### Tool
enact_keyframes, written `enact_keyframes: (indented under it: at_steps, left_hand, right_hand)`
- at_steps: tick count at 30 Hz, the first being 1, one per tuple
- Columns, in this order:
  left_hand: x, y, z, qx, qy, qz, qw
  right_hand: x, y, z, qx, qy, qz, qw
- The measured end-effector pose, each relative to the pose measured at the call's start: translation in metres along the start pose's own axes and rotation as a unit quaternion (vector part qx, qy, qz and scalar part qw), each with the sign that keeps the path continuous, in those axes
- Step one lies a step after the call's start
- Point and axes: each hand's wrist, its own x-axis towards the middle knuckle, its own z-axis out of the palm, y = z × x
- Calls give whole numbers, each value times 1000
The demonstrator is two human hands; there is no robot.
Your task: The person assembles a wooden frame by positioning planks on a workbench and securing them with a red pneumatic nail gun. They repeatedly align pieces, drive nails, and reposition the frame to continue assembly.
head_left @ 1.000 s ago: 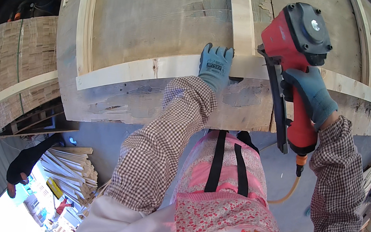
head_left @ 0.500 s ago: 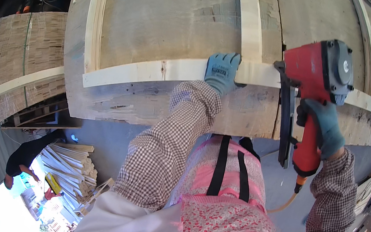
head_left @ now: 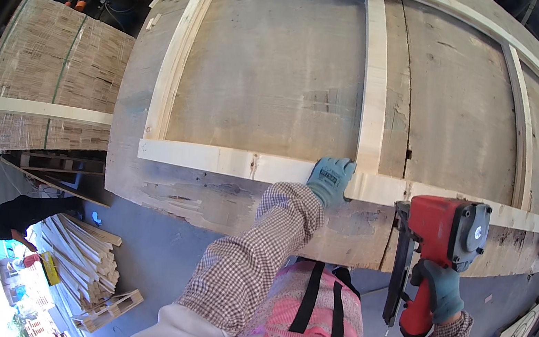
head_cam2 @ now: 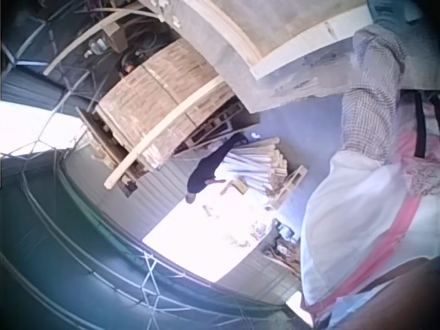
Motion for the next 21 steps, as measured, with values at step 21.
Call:
enact_keyframes:
  at_steps: [21]
  left_hand:
    - [4, 6, 1, 110, -12, 20, 994]
  right_hand:
    - [-15, 41, 3, -31, 12, 20, 999]
